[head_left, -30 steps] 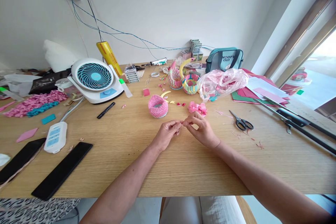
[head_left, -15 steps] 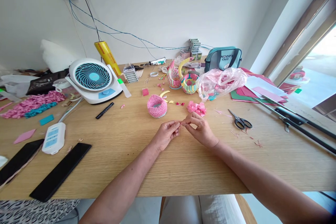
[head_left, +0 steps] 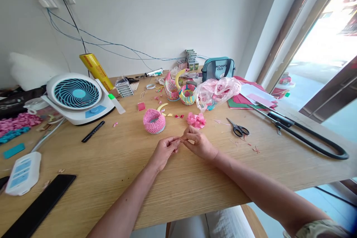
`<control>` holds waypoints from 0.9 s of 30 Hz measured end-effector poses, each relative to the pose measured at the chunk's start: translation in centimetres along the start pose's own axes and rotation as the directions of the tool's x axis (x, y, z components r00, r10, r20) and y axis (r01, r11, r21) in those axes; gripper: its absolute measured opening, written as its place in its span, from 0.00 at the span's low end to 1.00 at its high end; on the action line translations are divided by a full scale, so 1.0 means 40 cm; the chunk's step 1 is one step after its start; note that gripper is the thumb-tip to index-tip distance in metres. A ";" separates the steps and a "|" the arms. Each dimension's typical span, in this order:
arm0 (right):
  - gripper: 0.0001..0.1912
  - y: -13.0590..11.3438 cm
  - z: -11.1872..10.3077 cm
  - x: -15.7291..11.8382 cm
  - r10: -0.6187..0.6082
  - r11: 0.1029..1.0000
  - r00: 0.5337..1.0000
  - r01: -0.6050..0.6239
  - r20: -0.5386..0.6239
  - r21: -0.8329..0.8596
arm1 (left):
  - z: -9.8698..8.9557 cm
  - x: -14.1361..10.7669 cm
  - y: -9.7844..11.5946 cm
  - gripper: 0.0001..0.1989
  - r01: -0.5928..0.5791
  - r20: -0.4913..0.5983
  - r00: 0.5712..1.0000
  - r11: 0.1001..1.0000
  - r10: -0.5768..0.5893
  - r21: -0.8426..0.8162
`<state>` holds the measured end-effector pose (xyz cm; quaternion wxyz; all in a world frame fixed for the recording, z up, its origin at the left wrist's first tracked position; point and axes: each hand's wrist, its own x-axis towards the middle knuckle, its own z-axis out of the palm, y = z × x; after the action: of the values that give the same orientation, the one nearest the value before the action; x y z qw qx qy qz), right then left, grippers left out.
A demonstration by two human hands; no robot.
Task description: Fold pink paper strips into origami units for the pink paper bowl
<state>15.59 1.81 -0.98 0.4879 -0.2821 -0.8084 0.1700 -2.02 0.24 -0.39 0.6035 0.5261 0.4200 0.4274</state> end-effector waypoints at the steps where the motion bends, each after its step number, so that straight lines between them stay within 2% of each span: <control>1: 0.07 0.001 -0.001 0.003 -0.006 1.000 1.000 0.006 0.011 -0.008 | -0.001 0.002 -0.001 0.19 -0.005 0.004 1.000 1.000 0.005 0.015; 4: 0.06 0.022 -0.022 0.013 0.011 1.000 0.999 -0.011 0.030 -0.024 | -0.012 0.011 -0.003 0.19 -0.054 -0.020 0.998 0.993 0.056 0.101; 6: 0.06 0.055 -0.054 0.019 0.087 0.993 0.996 -0.089 -0.029 -0.075 | -0.029 0.022 -0.005 0.17 -0.129 -0.071 0.986 0.963 0.150 0.237; 9: 0.06 0.115 -0.117 0.020 0.259 0.930 0.956 -0.286 -0.140 -0.229 | -0.064 0.040 -0.012 0.11 -0.242 -0.084 0.941 0.828 0.327 0.505; 12: 0.06 0.155 -0.161 0.014 0.380 0.840 0.917 -0.398 -0.123 -0.368 | -0.096 0.054 -0.026 0.12 -0.223 -0.064 0.913 0.626 0.402 0.747; 15: 0.08 0.162 -0.164 0.008 0.384 0.802 0.921 -0.369 -0.068 -0.469 | -0.109 0.058 -0.037 0.10 -0.151 -0.056 0.908 0.448 0.415 0.881; 17: 0.08 0.157 -0.151 0.006 0.353 0.797 0.935 -0.317 -0.028 -0.514 | -0.105 0.054 -0.038 0.08 -0.139 -0.046 0.880 0.349 0.472 0.927; 19: 0.08 0.153 -0.136 0.006 0.336 0.790 0.942 -0.288 -0.011 -0.541 | -0.093 0.047 -0.033 0.08 -0.162 -0.026 0.840 0.295 0.543 0.942; 22: 0.09 0.149 -0.123 0.008 0.324 0.807 0.945 -0.304 -0.050 -0.507 | -0.067 0.035 -0.023 0.08 -0.256 0.014 0.809 0.331 0.587 0.908; 25: 0.09 0.140 -0.109 0.012 0.326 0.880 0.937 -0.350 -0.128 -0.322 | -0.035 0.022 -0.020 0.08 -0.360 0.055 0.826 0.449 0.561 0.818; 27: 0.07 0.128 -0.091 0.014 0.375 0.908 0.916 -0.394 -0.142 -0.145 | -0.013 0.015 -0.023 0.07 -0.401 0.089 0.846 0.516 0.526 0.758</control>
<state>20.08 6.16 -1.70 0.4632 -0.4856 -0.7200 0.1770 -2.27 0.90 -1.40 0.1598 0.7855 0.4461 0.3981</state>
